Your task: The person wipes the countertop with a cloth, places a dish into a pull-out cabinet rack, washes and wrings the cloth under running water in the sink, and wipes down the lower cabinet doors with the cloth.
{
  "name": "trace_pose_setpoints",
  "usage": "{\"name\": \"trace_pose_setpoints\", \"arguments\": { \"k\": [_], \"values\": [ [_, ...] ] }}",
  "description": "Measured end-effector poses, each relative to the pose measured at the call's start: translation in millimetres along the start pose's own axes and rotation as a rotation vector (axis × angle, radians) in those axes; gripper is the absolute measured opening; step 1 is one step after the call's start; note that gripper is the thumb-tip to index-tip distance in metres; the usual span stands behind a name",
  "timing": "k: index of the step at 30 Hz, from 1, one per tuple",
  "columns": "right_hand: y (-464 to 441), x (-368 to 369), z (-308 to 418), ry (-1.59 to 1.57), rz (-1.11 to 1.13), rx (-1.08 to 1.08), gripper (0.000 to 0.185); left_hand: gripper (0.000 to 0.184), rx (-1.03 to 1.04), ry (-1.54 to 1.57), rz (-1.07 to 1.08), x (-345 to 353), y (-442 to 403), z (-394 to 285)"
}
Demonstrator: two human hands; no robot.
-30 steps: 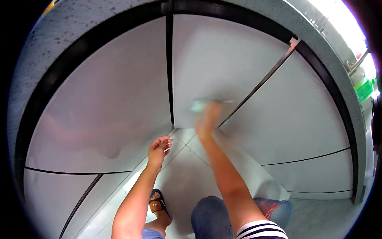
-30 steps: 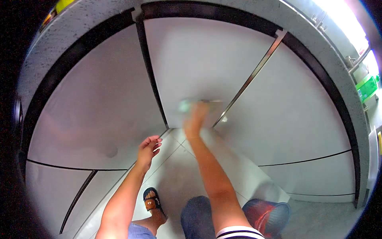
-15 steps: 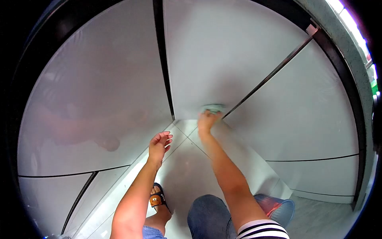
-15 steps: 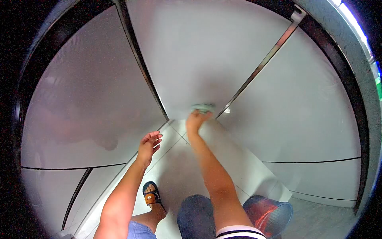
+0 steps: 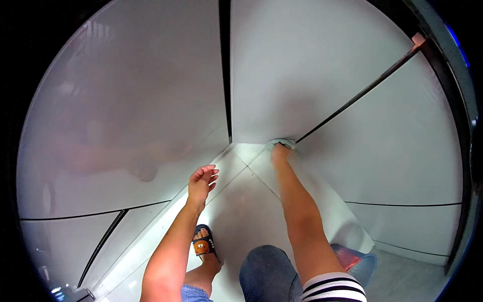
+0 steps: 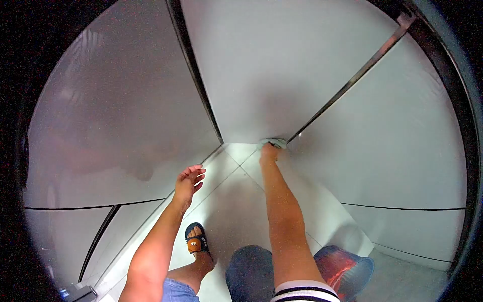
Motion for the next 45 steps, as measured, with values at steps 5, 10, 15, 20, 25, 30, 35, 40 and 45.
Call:
{"name": "trace_pose_setpoints", "arguments": {
  "k": [5,10,15,20,25,30,35,40,45],
  "values": [
    [143.4,102.3,-41.3,0.240,0.287,0.161,0.033,0.018,0.038,0.013,-0.032,-3.4,5.3,-6.0],
    [198.0,129.2,-14.6,0.201,0.493,0.040,0.022,0.019,0.053,0.015,-0.062,-4.1,11.3,-13.7],
    [254.4,130.9,65.4,0.005,0.692,0.034,0.014,0.019,0.067,0.011,-0.061,2.5,17.6,-20.2],
    [322.8,121.0,162.5,0.275,0.793,-0.350,0.016,0.018,0.147,-0.003,0.014,23.8,28.3,-42.0],
    [436.5,140.6,261.5,0.483,0.745,-1.325,0.024,0.020,0.390,-0.243,0.185,50.3,58.7,-83.6],
    [540.7,188.3,302.5,0.364,0.586,-1.617,0.048,0.019,0.580,-0.400,0.252,64.5,138.1,-140.3],
    [642.3,180.5,224.6,0.486,0.872,-1.871,0.063,0.017,0.753,-0.633,-0.008,19.3,218.7,-187.2],
    [611.3,208.3,266.9,0.650,0.767,-1.968,0.059,0.018,1.157,-0.695,-0.256,-3.7,288.3,-239.5],
    [637.9,204.0,260.7,0.262,0.509,-1.636,0.056,0.029,1.294,-0.510,-0.409,-41.0,333.2,-240.6]
  ]
}}
Point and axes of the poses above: each hand's wrist, its own y-axis away from the middle knuckle, its own x-axis out of the palm, z = x × y, the point moved 9 cm from there along -y, towards the middle knuckle, and after that the axes turned 13 degrees about y, right-handed, at the moved point
